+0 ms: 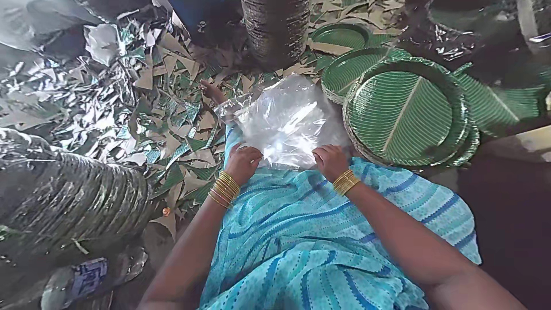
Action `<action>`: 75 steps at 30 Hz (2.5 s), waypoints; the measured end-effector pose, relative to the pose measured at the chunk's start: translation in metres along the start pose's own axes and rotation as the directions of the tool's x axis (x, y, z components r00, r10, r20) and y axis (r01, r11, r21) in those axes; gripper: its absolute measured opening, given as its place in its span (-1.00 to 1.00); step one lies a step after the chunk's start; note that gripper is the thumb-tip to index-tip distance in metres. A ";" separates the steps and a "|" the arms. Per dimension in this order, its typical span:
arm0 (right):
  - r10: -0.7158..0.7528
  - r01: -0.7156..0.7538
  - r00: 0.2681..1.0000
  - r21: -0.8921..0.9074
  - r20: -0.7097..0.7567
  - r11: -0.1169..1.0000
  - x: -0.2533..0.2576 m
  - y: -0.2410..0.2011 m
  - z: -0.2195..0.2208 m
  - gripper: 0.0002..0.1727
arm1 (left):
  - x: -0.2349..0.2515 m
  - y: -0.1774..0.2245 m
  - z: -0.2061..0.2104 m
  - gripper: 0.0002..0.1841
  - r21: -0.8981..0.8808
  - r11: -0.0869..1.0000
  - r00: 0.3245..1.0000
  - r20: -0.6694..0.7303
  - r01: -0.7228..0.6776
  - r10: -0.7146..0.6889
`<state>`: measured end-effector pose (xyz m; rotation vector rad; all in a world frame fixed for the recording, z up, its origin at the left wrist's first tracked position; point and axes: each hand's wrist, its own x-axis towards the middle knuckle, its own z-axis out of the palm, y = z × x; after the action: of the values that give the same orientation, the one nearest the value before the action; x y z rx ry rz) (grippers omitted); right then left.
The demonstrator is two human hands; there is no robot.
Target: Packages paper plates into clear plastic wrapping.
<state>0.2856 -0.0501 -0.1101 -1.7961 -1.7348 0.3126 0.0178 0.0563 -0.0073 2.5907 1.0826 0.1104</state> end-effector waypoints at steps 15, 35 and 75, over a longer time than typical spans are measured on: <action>-0.167 0.173 0.980 0.053 -0.107 0.983 0.000 -0.005 0.006 -0.81 | -0.014 -0.002 0.050 -0.75 0.040 0.996 0.749 -0.662 0.085 -0.037; -0.233 0.238 0.971 0.178 -0.046 0.955 -0.001 -0.005 -0.002 -0.88 | 0.009 -0.020 0.056 -0.32 -0.582 0.593 0.824 0.295 0.556 -0.483; 0.016 -0.310 0.894 0.592 0.448 0.744 -0.022 -0.056 0.014 -0.80 | -0.026 0.075 0.106 -0.79 -0.949 0.111 0.755 0.160 0.294 -0.636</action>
<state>0.2297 -0.0700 -0.0947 -1.4013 -1.4398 1.3024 0.0712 -0.0403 -0.0812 1.0187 1.3119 0.7645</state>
